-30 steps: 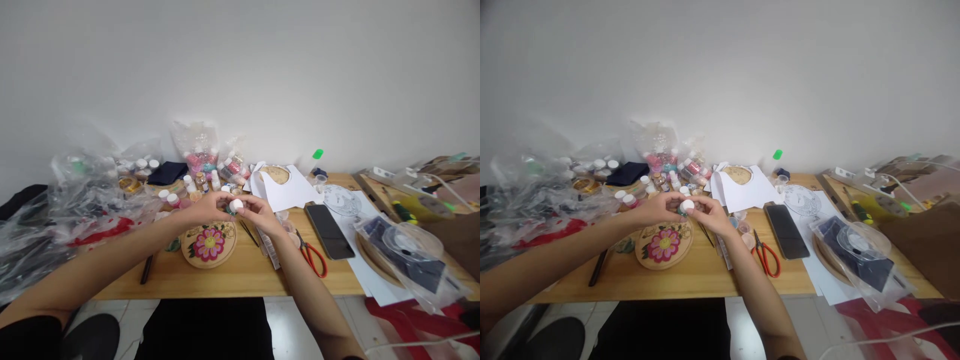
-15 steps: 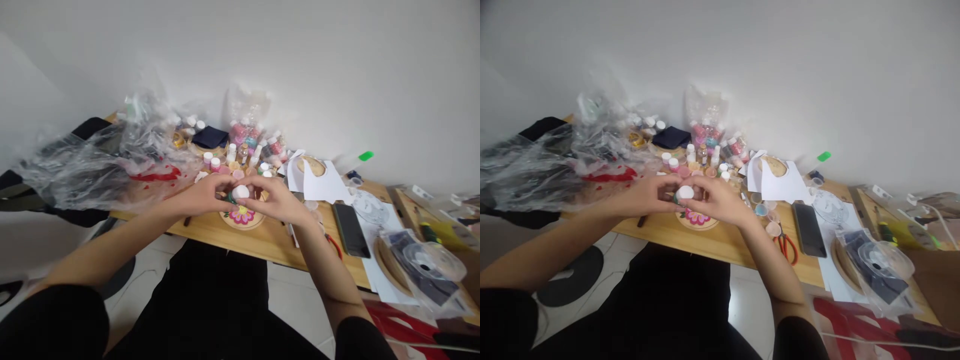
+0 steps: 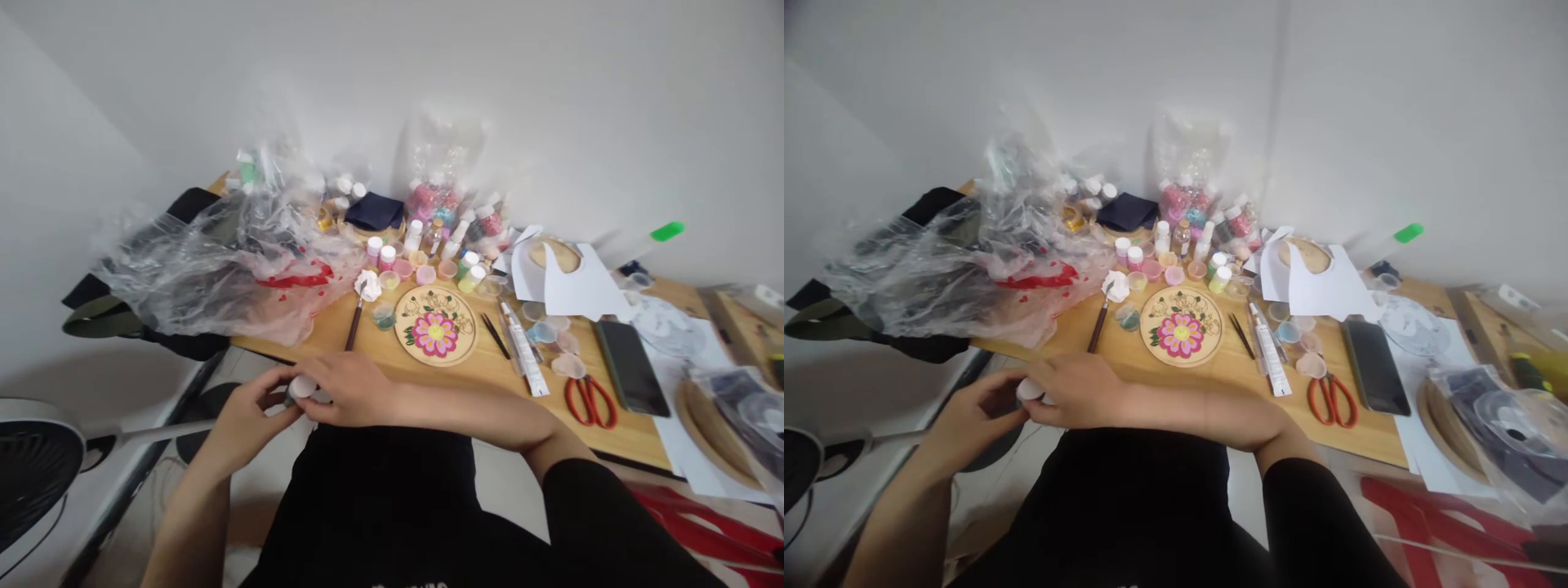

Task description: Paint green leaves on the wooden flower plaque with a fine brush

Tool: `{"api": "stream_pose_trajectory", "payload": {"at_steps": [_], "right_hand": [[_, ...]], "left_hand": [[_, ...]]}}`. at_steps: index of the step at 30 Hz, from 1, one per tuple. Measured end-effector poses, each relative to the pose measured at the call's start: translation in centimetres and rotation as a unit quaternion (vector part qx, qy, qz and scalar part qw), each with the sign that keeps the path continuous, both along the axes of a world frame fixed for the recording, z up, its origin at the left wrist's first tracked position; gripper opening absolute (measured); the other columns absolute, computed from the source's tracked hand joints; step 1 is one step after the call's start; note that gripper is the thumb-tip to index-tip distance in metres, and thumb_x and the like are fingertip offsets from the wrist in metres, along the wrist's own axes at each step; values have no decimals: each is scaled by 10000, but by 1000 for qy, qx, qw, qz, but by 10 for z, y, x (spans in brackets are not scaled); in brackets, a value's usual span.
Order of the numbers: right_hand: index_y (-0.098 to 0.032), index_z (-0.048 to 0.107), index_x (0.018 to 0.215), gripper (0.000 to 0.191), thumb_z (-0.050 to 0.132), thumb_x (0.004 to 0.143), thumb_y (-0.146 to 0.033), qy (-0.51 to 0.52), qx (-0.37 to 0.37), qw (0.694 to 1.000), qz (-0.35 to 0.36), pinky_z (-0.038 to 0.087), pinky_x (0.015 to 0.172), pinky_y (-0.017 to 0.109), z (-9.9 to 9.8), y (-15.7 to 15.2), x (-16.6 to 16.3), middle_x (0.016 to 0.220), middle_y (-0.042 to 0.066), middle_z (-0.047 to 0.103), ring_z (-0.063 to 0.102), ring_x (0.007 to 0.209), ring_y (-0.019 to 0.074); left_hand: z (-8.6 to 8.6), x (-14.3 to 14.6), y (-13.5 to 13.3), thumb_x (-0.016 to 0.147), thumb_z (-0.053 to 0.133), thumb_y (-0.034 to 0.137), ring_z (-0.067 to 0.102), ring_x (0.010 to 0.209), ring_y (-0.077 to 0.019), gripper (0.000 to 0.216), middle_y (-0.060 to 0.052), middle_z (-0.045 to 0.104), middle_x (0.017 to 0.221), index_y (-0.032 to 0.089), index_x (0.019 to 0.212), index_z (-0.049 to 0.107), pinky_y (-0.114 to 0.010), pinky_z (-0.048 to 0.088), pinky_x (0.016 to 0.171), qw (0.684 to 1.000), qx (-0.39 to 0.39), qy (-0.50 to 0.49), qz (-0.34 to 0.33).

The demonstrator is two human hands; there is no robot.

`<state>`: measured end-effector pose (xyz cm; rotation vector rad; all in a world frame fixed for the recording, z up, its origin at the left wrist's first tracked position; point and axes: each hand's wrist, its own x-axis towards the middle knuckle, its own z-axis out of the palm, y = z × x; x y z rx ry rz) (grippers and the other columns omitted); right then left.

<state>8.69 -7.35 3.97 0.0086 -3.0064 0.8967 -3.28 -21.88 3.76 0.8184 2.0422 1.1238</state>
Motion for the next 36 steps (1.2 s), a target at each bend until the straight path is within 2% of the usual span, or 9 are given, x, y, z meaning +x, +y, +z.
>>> {"api": "stream_pose_trajectory", "payload": {"at_steps": [4, 8, 14, 23, 26, 28, 32, 34, 36], "right_hand": [[-146, 529, 1337, 445, 479, 1001, -433, 1, 55, 997, 46, 451, 688, 318, -30, -9, 4, 1115, 106, 757, 698, 996, 203], [-147, 561, 1299, 440, 415, 1030, -463, 8, 119, 988, 96, 409, 640, 317, -43, -13, 6, 964, 82, 766, 695, 947, 201], [-121, 645, 1176, 466, 446, 1010, -509, 27, 124, 985, 116, 450, 672, 313, -40, -12, 4, 1001, 97, 764, 692, 959, 201], [-106, 583, 1268, 524, 415, 1008, -529, 15, 111, 988, 103, 512, 706, 346, -36, -9, 7, 1067, 132, 735, 687, 958, 229], [-114, 529, 1336, 475, 472, 1007, -451, 60, 105, 985, 127, 513, 767, 345, -37, -5, 8, 1184, 151, 684, 661, 992, 217], [-155, 559, 1308, 347, 488, 1012, -320, 86, 116, 978, 150, 498, 833, 331, -39, -1, 8, 1264, 140, 650, 632, 1072, 203], [-159, 639, 1175, 284, 394, 1032, -157, 75, 166, 971, 156, 449, 785, 315, -41, 0, 4, 1073, 87, 714, 623, 955, 168], [-131, 666, 1113, 268, 432, 1036, -237, 66, 181, 969, 158, 425, 767, 324, -40, -1, 2, 953, 92, 722, 614, 919, 178], [-111, 691, 1024, 365, 479, 1016, -408, 46, 193, 969, 146, 404, 752, 339, -40, -3, 1, 881, 114, 715, 606, 905, 201]], "left_hand": [[-26, 10, -11, 598, 727, 392, 752, 895, -294, 333, -97, 794, 928, 195, 867, 715, -466, 616, 873, 999, -43, 3, 7], [-41, 16, -21, 597, 737, 408, 747, 849, -272, 328, -74, 782, 872, 194, 843, 706, -451, 615, 882, 999, -41, 3, 21], [-49, 20, -23, 617, 704, 354, 724, 782, -235, 290, -63, 778, 857, 198, 860, 731, -378, 620, 773, 999, -23, 43, 10], [-50, 22, -22, 577, 755, 347, 743, 858, -256, 322, -70, 783, 900, 194, 854, 694, -407, 621, 852, 998, -30, 15, 53], [-47, 24, -19, 573, 767, 358, 742, 861, -260, 309, -73, 779, 893, 191, 813, 668, -410, 620, 859, 998, -28, -6, 54], [-48, 25, -17, 593, 742, 338, 741, 905, -259, 293, -78, 782, 937, 189, 836, 677, -403, 613, 880, 999, -14, -5, 46], [-55, 26, -18, 636, 710, 360, 735, 924, -255, 300, -83, 780, 944, 181, 877, 697, -402, 604, 870, 998, -3, 22, 53], [-59, 29, -20, 656, 700, 354, 730, 901, -244, 285, -75, 781, 921, 182, 883, 705, -396, 599, 858, 998, -9, 42, 38], [-61, 32, -21, 669, 686, 333, 727, 894, -233, 272, -68, 784, 925, 185, 896, 711, -385, 597, 854, 998, -7, 52, 21]]}}
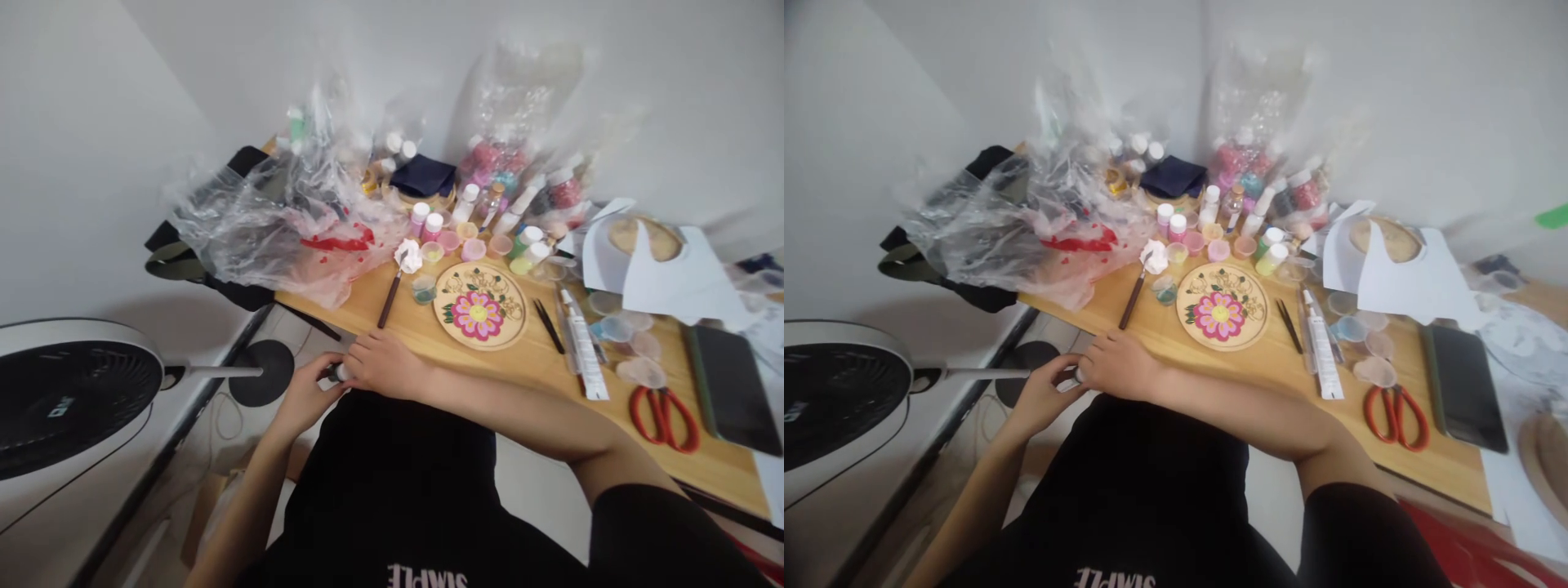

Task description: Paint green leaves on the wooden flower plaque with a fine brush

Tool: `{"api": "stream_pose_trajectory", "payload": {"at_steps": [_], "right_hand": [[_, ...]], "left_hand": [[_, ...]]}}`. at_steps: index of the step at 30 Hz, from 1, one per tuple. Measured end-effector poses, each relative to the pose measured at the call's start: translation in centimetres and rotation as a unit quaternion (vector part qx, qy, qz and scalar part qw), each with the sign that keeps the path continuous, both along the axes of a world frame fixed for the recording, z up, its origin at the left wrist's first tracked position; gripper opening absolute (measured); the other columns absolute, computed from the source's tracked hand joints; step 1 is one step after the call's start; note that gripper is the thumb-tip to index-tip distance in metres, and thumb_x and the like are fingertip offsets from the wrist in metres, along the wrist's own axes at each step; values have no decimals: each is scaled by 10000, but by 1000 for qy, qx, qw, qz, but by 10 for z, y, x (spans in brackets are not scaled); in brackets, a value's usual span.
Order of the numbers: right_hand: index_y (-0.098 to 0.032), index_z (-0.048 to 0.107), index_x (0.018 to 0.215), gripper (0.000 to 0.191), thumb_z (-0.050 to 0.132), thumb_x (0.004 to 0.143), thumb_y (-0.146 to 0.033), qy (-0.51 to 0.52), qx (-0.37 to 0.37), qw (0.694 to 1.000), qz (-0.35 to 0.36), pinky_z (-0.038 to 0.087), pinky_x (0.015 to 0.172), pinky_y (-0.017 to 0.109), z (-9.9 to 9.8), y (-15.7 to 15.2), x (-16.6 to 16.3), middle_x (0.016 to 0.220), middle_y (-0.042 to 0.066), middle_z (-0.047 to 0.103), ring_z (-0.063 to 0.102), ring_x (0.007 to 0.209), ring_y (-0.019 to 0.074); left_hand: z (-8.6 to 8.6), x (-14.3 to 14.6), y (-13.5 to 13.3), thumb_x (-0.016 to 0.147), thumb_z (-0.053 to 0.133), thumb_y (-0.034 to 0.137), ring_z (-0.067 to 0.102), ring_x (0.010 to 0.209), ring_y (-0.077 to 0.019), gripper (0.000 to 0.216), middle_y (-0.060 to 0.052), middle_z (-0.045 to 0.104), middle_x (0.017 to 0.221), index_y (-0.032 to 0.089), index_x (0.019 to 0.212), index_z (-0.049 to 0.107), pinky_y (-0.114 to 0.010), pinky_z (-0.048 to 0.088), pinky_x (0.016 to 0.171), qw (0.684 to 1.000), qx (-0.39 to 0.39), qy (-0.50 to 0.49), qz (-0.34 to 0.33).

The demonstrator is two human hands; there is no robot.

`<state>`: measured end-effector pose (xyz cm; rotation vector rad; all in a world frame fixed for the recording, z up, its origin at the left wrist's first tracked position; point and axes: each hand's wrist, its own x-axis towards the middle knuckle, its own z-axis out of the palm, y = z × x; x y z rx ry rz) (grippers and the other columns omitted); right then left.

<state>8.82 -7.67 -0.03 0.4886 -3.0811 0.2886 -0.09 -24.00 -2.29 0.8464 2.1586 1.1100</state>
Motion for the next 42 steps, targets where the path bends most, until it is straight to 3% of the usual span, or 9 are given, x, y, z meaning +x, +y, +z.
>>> {"api": "stream_pose_trajectory", "payload": {"at_steps": [3, 6, 10, 14, 17, 22, 33, 38, 42], "right_hand": [[-103, 692, 1044, 551, 475, 958, -601, -9, 17, 999, -26, 370, 722, 350, 0, -1, 1, 868, 131, 708, 597, 889, 224], [-175, 626, 1236, 347, 439, 1036, -388, 34, 18, 999, 2, 335, 713, 338, -1, -1, 3, 962, 87, 718, 591, 866, 188], [-189, 662, 1111, 315, 353, 1052, -180, 39, 16, 999, 21, 315, 715, 332, -3, -4, 2, 831, 46, 705, 587, 818, 156], [-129, 700, 962, 416, 438, 1030, -445, -17, 18, 1000, -6, 337, 720, 343, -3, -5, 0, 834, 101, 729, 616, 854, 195], [-113, 683, 1060, 564, 412, 987, -603, -14, 16, 1000, -11, 353, 718, 347, -2, -3, 1, 890, 124, 734, 622, 865, 209], [-187, 644, 1121, 294, 360, 1047, -189, 58, 17, 997, 54, 353, 741, 329, -5, -4, 4, 939, 45, 727, 624, 850, 149], [-133, 653, 973, 345, 313, 1029, -142, 85, -2, 996, 40, 375, 701, 333, -3, -2, -1, 811, 64, 708, 629, 798, 165], [-157, 644, 1032, 281, 366, 1035, -200, 103, -27, 994, -10, 397, 679, 315, -12, -9, -1, 840, 32, 727, 642, 774, 144], [-199, 653, 965, 367, 407, 1027, -464, 176, -77, 981, -32, 378, 554, 297, -19, -14, -3, 749, 8, 725, 649, 680, 140]], "left_hand": [[0, 2, 0, 679, 673, 324, 732, 917, -229, 272, -68, 789, 957, 184, 909, 709, -369, 600, 864, 1000, 14, -6, -3], [0, 0, 0, 696, 648, 344, 742, 925, -235, 296, -81, 791, 988, 179, 933, 711, -377, 606, 878, 1000, 19, -10, 12], [-4, -6, -4, 679, 668, 385, 748, 998, -271, 411, -115, 784, 1093, 172, 1026, 721, -427, 609, 916, 1000, 12, -8, 21], [-6, -5, -10, 696, 712, 419, 745, 1045, -284, 464, -127, 780, 1130, 172, 1088, 715, -431, 623, 900, 1000, -1, -17, 4], [-5, -4, -13, 707, 730, 403, 751, 1027, -274, 452, -119, 779, 1129, 177, 1098, 709, -417, 632, 891, 999, 1, -33, -4], [-4, -7, -14, 687, 755, 351, 771, 948, -255, 655, -108, 784, 1088, 165, 1296, 602, -450, 635, 899, 998, 17, -66, 15], [-2, -10, -15, 731, 758, 436, 776, 1002, -277, 530, -105, 784, 1168, 191, 1199, 704, -410, 637, 924, 999, 20, 35, -6], [-3, -25, -25, 692, 783, 477, 771, 1018, -304, 528, -92, 791, 1150, 214, 1147, 736, -405, 647, 901, 998, -5, 61, -8], [15, -57, -41, 746, 773, 475, 772, 1001, -317, 407, -80, 809, 1075, 223, 1065, 754, -435, 668, 859, 994, -17, 68, 86]]}}
